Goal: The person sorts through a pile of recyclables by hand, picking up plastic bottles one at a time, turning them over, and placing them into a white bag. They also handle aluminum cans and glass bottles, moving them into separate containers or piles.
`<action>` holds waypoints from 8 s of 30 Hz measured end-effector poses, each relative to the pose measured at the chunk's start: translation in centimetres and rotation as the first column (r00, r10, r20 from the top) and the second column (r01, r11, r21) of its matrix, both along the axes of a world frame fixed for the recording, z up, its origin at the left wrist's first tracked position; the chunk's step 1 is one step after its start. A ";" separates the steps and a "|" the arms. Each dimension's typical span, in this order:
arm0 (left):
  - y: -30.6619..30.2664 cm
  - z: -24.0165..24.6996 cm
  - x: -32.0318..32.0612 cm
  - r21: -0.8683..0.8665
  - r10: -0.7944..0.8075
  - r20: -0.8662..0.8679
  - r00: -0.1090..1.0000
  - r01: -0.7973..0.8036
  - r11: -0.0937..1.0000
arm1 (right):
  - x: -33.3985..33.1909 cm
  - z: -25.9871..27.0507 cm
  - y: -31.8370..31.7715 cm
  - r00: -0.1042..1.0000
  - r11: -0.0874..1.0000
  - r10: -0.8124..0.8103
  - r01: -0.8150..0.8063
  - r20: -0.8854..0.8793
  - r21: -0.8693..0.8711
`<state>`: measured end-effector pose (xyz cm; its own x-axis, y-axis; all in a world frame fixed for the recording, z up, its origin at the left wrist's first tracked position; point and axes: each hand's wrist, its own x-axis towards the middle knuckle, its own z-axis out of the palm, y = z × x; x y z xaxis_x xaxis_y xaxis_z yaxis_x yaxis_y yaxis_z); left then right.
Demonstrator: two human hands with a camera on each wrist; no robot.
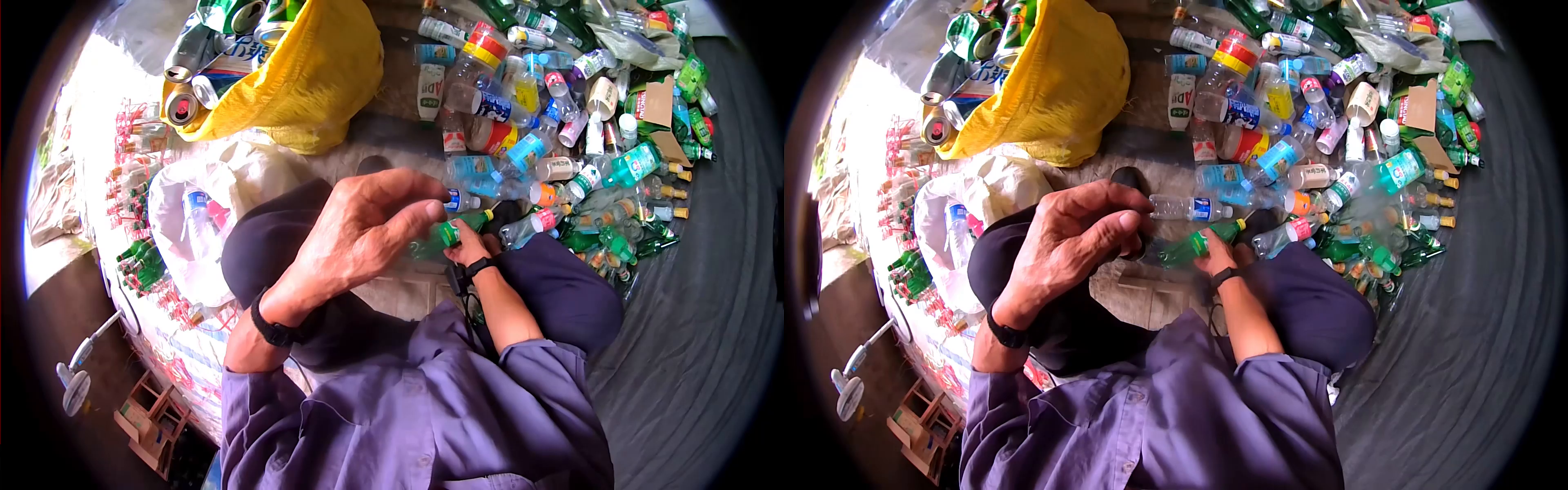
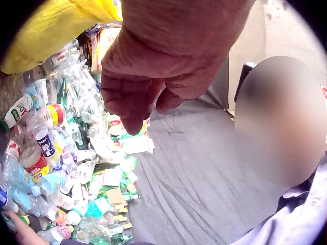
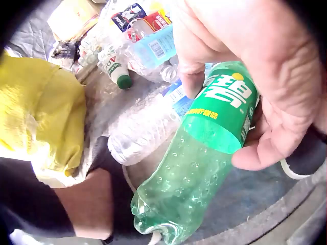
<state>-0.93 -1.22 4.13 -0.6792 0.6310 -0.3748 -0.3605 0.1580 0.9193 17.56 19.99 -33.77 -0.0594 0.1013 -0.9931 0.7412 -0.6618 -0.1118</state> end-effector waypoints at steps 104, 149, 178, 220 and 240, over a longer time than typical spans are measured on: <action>-38.1 -12.6 12.0 -0.598 0.322 -0.790 0.522 -0.772 -0.217 | -5.3 21.5 2.5 0.658 0.892 0.436 -0.222 -0.615 0.394; -10.1 5.9 2.3 -0.113 0.226 -0.569 0.791 -0.347 0.931 | -7.9 6.3 1.3 0.339 0.302 0.930 -0.484 -0.142 0.822; -1.7 0.3 -0.4 -0.071 0.097 -0.200 0.975 -0.113 0.991 | -8.2 10.0 -2.8 -0.268 -0.353 0.935 -0.636 0.233 0.686; -4.2 3.5 2.4 -0.116 0.285 -0.327 0.901 -0.338 0.934 | -10.4 31.4 6.0 -0.046 0.542 0.840 0.107 -0.540 0.834; -3.5 6.1 5.8 -0.053 0.266 -0.378 0.887 -0.308 0.950 | -10.7 32.9 5.7 0.227 0.844 0.534 -0.199 -0.814 0.498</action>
<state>4.84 -4.72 10.18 -0.9258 0.3573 -0.1232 -0.0512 0.2043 0.9776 6.89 25.68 -0.84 -0.9804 0.0052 -0.1971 0.1935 -0.1679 -0.9666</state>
